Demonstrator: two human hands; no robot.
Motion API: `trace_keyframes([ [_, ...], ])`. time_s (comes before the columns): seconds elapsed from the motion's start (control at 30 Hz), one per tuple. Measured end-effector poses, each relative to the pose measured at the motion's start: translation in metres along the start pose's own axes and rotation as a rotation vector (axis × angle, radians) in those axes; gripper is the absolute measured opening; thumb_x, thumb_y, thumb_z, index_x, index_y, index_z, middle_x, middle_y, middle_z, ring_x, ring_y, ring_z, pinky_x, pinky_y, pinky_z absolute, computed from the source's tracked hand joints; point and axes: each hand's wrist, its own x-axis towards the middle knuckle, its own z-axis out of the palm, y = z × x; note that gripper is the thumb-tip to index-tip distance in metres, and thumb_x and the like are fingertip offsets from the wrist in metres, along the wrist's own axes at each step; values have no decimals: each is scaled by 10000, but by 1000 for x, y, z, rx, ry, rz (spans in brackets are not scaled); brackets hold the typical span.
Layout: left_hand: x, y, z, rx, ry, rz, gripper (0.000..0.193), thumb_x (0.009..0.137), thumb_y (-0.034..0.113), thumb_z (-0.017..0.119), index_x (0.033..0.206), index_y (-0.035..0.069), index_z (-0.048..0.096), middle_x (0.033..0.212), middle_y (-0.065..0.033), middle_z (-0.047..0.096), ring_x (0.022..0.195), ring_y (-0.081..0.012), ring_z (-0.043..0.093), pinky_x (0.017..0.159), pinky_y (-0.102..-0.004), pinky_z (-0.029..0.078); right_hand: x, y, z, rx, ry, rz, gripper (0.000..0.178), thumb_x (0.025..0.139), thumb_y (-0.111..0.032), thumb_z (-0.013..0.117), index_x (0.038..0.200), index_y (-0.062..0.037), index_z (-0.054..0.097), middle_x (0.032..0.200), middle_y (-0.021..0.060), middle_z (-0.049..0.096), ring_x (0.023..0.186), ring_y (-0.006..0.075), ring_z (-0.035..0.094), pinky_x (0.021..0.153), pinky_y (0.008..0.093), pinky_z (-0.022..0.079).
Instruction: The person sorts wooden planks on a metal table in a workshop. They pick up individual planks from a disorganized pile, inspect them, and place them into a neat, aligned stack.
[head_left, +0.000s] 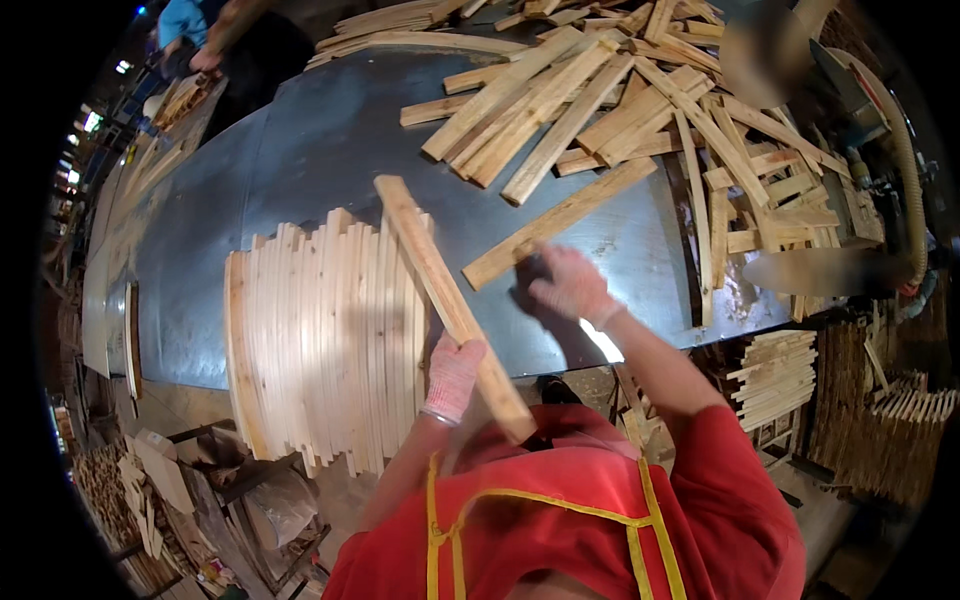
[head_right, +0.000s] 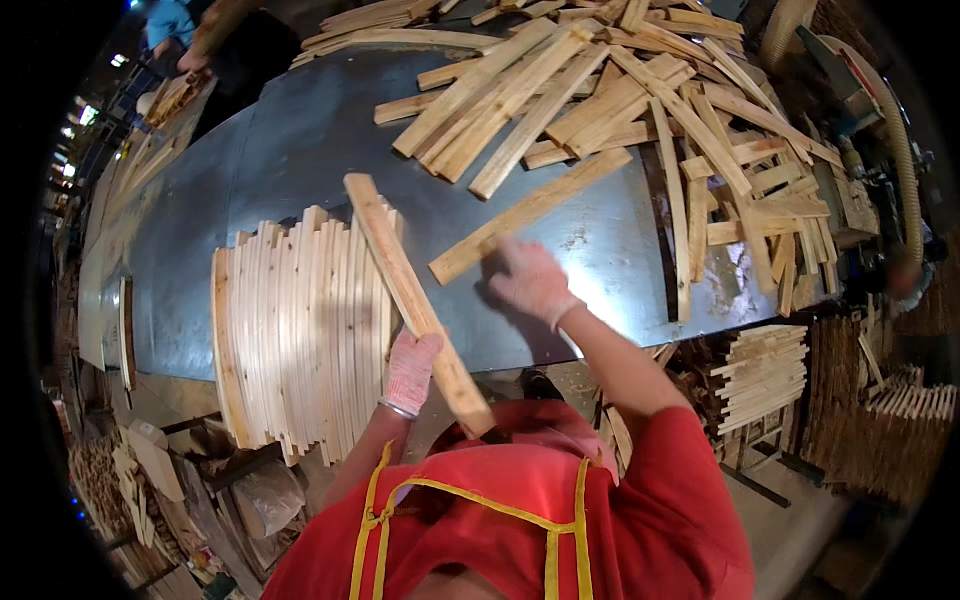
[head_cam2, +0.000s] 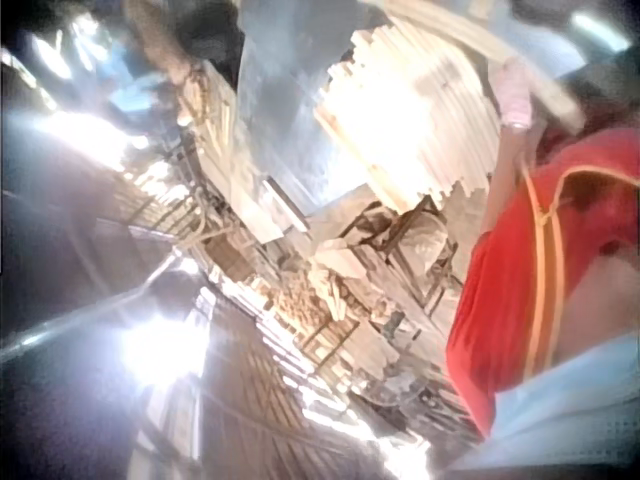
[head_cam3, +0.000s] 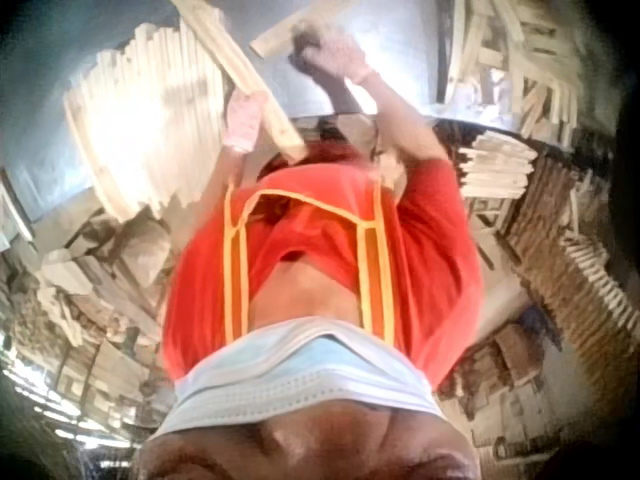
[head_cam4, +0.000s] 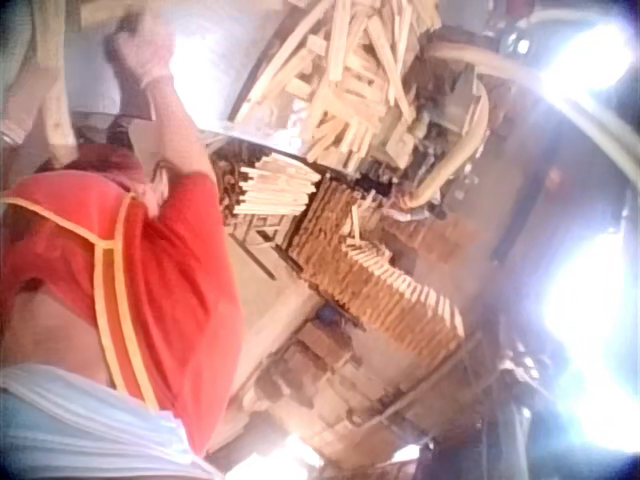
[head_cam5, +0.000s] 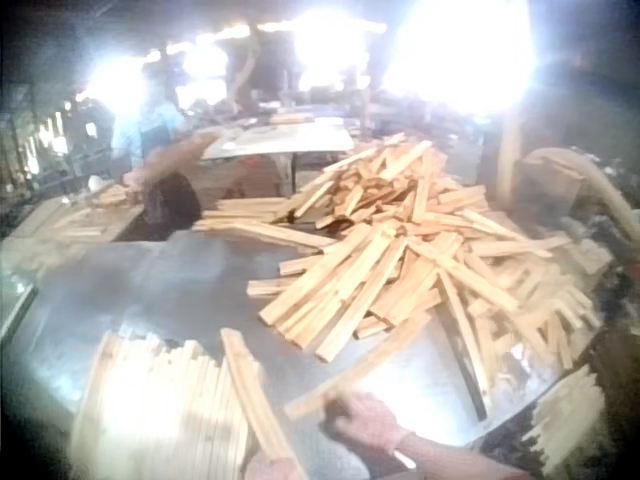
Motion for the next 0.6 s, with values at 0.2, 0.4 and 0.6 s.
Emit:
trace_keyframes([
  [0.2,-31,-14,-52,917,181,503,470,876,177,653,1305,-14,639,1302,-231,654,1110,-416,651,995,-466,520,83,30,48,-712,111,-245,491,874,-248,717,1353,-175,632,1275,102,693,1252,302,622,1058,489,443],
  [0.4,-41,-14,-66,1418,397,597,597,744,246,766,1300,123,587,1294,-88,554,1289,-292,527,1044,-493,442,17,-25,52,-505,-283,-534,406,791,-331,796,1153,-157,740,1076,141,697,1023,362,709,912,483,565],
  [0.6,-8,-54,-109,1597,267,636,661,826,426,709,1383,110,540,1307,-91,545,1277,-296,508,1088,-501,388,-48,-123,9,-486,-320,-829,297,851,-277,701,1135,-194,676,1010,92,673,958,312,711,880,454,568],
])
